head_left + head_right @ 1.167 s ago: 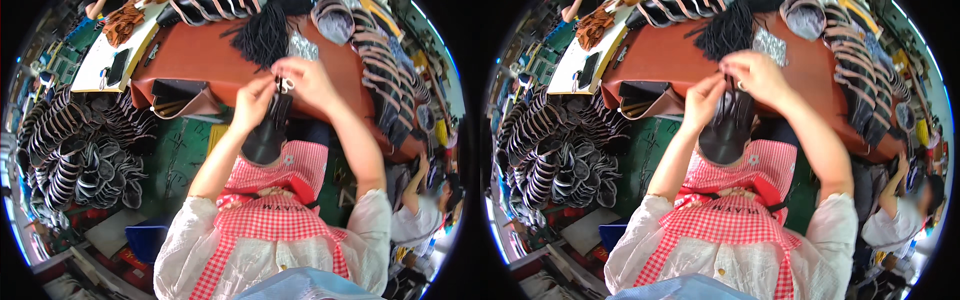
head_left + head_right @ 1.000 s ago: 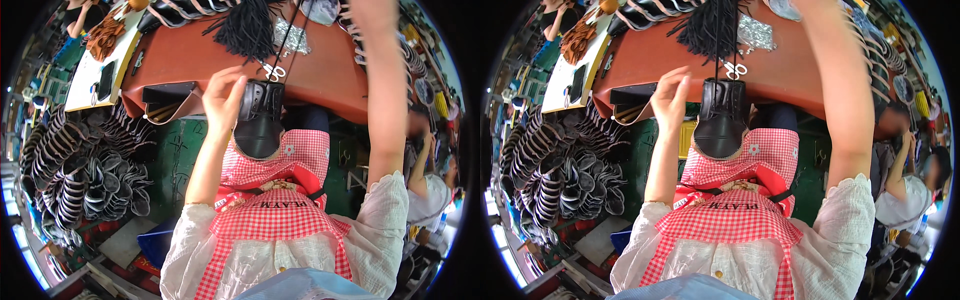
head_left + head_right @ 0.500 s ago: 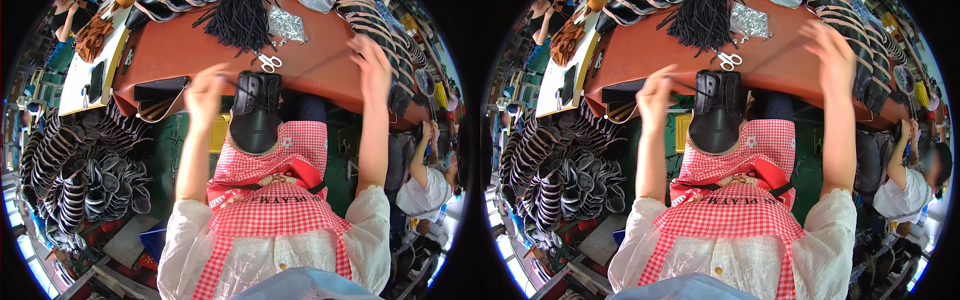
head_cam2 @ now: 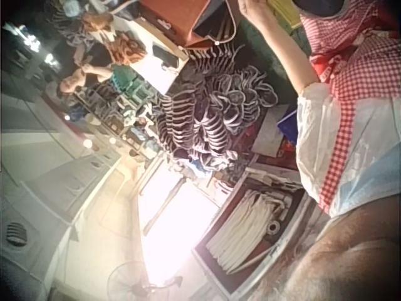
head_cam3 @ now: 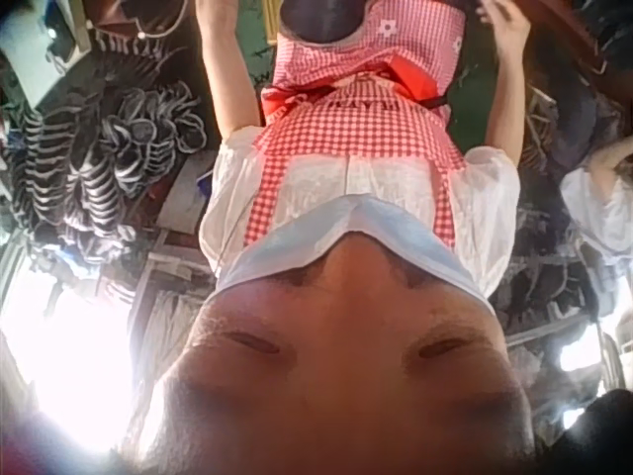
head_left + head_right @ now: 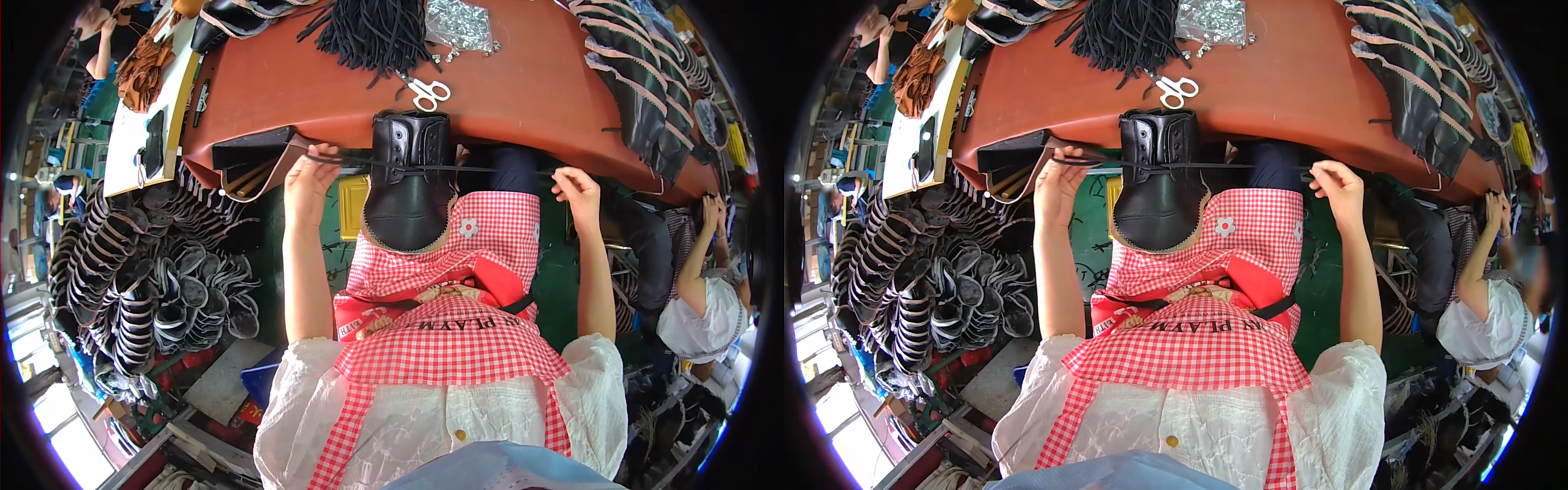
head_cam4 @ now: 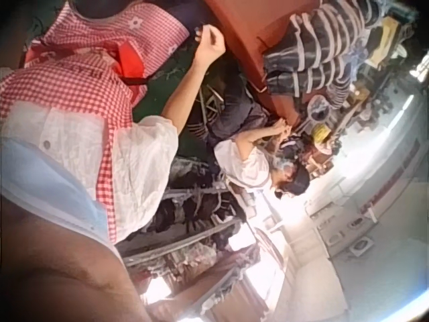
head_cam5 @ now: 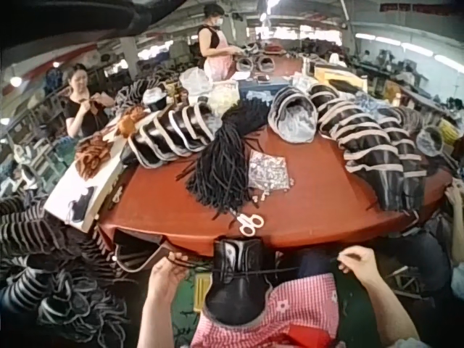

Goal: The recorder is lacing black leather boots and trimming the laces with scissors.

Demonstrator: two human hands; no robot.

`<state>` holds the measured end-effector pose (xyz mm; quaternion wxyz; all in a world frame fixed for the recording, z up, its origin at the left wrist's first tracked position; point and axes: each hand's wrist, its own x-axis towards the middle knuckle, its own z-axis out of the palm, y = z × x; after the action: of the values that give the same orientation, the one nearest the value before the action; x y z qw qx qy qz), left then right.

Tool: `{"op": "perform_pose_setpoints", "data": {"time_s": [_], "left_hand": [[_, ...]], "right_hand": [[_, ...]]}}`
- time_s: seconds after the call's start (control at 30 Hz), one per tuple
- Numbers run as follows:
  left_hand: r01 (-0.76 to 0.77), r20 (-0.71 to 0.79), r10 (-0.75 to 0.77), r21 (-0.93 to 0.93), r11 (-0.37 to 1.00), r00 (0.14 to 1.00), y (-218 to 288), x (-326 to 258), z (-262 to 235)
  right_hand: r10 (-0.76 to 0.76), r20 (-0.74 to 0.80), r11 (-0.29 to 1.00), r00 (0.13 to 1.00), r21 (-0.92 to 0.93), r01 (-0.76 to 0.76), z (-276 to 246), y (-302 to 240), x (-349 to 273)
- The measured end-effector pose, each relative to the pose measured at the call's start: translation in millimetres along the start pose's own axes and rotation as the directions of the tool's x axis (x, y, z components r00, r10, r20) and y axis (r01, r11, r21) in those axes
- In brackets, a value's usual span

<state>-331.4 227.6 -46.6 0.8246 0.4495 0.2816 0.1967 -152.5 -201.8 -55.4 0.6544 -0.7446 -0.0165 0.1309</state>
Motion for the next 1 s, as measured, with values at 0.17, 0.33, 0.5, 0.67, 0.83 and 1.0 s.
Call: {"op": "perform_pose_setpoints", "data": {"time_s": [0.17, 0.33, 0.5, 0.67, 0.83, 1.0], "left_hand": [[-0.028, -0.088, 0.028, 0.002, 1.000, 0.996, 10, 1, -27], [-0.080, -0.138, 0.089, 0.068, 0.994, 0.986, 18, -17, -21], [-0.415, -0.122, 0.412, 0.004, 0.910, 0.903, 75, -34, -42], [-0.532, -0.373, 0.577, 0.226, 0.816, 0.727, 121, -17, -92], [-0.160, -0.130, 0.303, 0.622, 0.767, 0.944, 16, -1, -24], [-0.004, -0.003, 0.088, 0.997, 0.082, 0.996, -9, 11, -7]], "right_hand": [[-0.153, 0.345, 0.713, 0.926, -0.610, 0.346, -11, 22, 0], [-0.339, 0.396, 0.232, 0.854, -0.844, 0.483, 14, 27, 0], [-0.565, 0.232, 0.222, 0.792, -0.882, 0.417, 10, 15, 8], [-0.628, 0.092, 0.437, 0.773, -0.780, 0.448, 20, 7, 10], [-0.337, -0.027, 0.894, 0.941, 0.304, 0.329, 94, 12, 2], [-0.256, 0.136, 0.890, 0.957, 0.420, 0.178, 163, 19, -3]]}}
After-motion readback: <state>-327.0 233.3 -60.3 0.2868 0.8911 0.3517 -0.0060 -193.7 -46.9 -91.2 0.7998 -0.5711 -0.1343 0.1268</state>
